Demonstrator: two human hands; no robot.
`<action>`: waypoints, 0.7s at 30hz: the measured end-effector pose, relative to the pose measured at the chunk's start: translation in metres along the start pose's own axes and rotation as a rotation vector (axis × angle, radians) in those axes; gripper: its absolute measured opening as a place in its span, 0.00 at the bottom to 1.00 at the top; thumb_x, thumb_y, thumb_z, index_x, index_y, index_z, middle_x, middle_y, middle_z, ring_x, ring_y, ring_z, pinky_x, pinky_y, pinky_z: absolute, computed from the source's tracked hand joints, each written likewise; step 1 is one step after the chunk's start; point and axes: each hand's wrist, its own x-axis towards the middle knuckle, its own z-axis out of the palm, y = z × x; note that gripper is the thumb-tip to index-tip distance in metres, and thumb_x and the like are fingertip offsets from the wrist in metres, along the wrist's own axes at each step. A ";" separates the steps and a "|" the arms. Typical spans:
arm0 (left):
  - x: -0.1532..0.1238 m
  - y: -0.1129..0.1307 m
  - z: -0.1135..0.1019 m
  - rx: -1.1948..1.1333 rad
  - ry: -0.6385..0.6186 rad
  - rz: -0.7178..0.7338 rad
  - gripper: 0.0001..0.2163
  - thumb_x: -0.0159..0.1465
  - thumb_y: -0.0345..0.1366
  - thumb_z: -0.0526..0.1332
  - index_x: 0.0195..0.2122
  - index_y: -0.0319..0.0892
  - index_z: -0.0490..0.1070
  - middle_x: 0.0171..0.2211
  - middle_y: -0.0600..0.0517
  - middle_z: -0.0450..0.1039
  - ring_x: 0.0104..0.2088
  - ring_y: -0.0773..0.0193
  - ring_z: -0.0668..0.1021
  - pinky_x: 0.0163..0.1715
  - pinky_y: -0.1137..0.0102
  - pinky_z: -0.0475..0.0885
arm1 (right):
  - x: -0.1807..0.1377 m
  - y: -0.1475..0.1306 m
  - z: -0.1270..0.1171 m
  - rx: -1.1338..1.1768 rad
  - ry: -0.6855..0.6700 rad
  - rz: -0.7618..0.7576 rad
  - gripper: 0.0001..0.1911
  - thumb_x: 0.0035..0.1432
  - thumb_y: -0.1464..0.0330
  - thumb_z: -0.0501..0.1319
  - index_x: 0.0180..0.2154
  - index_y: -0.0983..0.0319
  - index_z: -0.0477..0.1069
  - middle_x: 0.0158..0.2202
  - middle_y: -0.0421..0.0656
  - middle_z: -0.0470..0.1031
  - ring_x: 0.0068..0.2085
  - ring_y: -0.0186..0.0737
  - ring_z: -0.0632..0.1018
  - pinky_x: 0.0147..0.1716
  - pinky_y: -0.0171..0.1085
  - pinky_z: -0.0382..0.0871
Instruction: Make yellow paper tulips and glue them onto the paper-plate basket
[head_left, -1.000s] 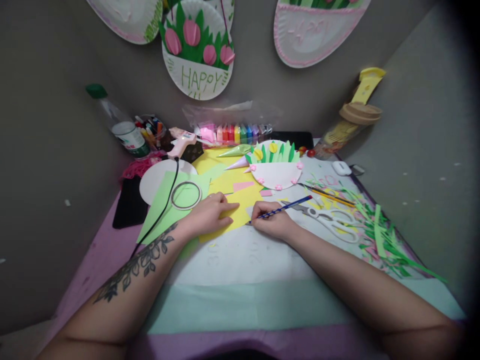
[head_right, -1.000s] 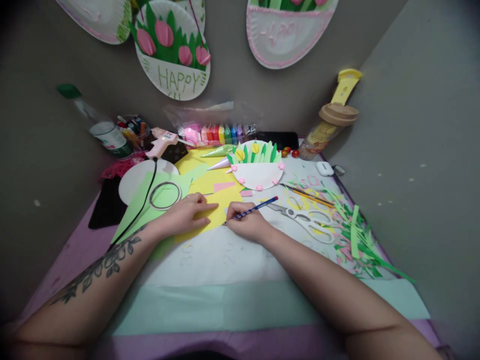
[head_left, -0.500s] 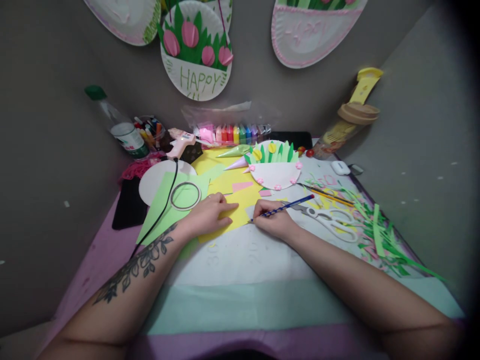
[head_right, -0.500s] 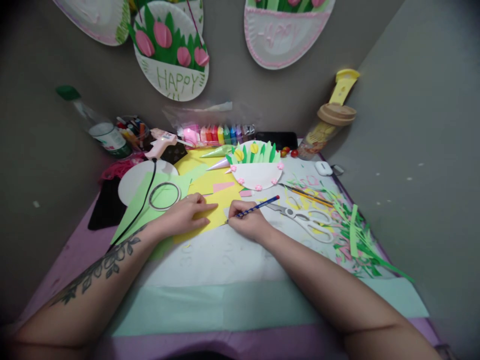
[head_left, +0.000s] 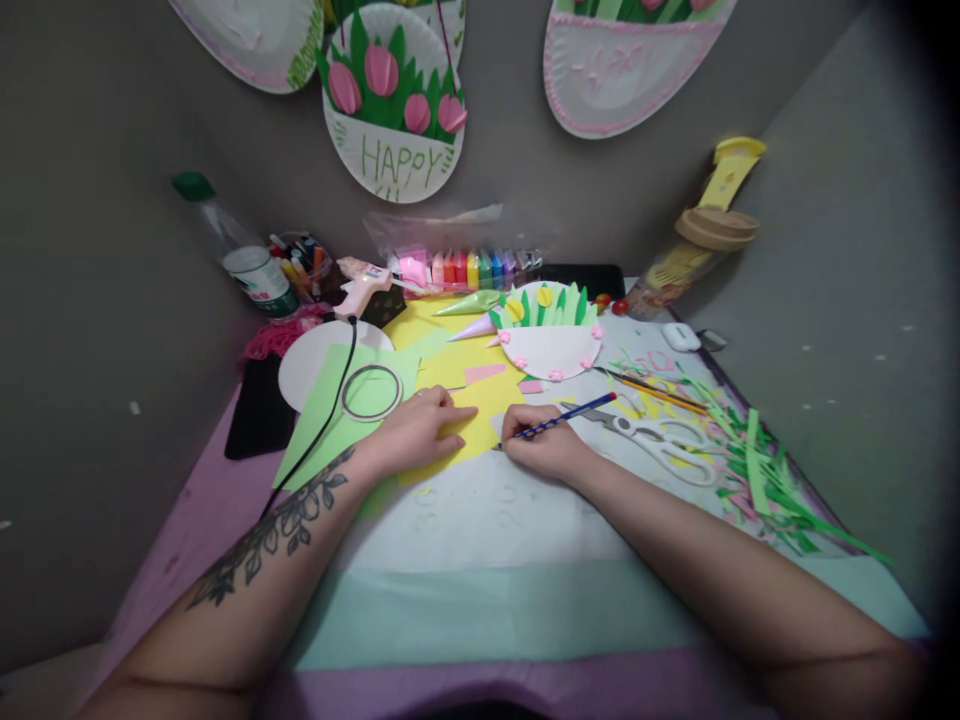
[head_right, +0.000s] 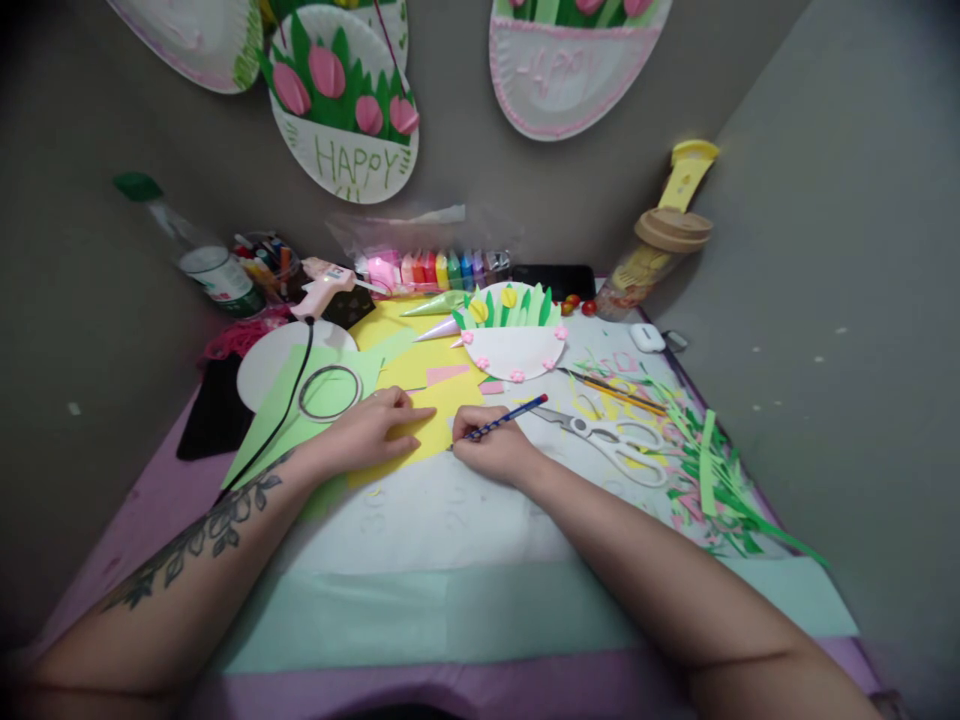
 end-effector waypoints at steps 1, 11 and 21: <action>0.000 0.000 0.000 0.000 0.002 0.000 0.21 0.61 0.41 0.57 0.57 0.53 0.65 0.43 0.49 0.63 0.43 0.59 0.69 0.44 0.67 0.64 | 0.000 0.000 0.000 0.007 0.007 0.001 0.05 0.41 0.77 0.56 0.20 0.61 0.67 0.19 0.35 0.68 0.22 0.32 0.67 0.23 0.31 0.58; 0.001 0.000 0.000 -0.005 0.000 0.005 0.22 0.60 0.40 0.57 0.57 0.53 0.65 0.42 0.49 0.63 0.43 0.59 0.70 0.45 0.67 0.64 | 0.007 -0.003 0.002 -0.049 0.125 0.069 0.02 0.46 0.72 0.59 0.25 0.61 0.69 0.22 0.37 0.71 0.25 0.34 0.69 0.25 0.32 0.61; 0.000 0.000 -0.001 -0.006 0.001 0.005 0.21 0.60 0.40 0.57 0.57 0.53 0.66 0.42 0.49 0.63 0.42 0.60 0.70 0.44 0.67 0.64 | 0.006 0.000 0.001 0.068 0.098 0.094 0.04 0.42 0.75 0.57 0.21 0.61 0.66 0.19 0.35 0.67 0.23 0.32 0.66 0.23 0.31 0.57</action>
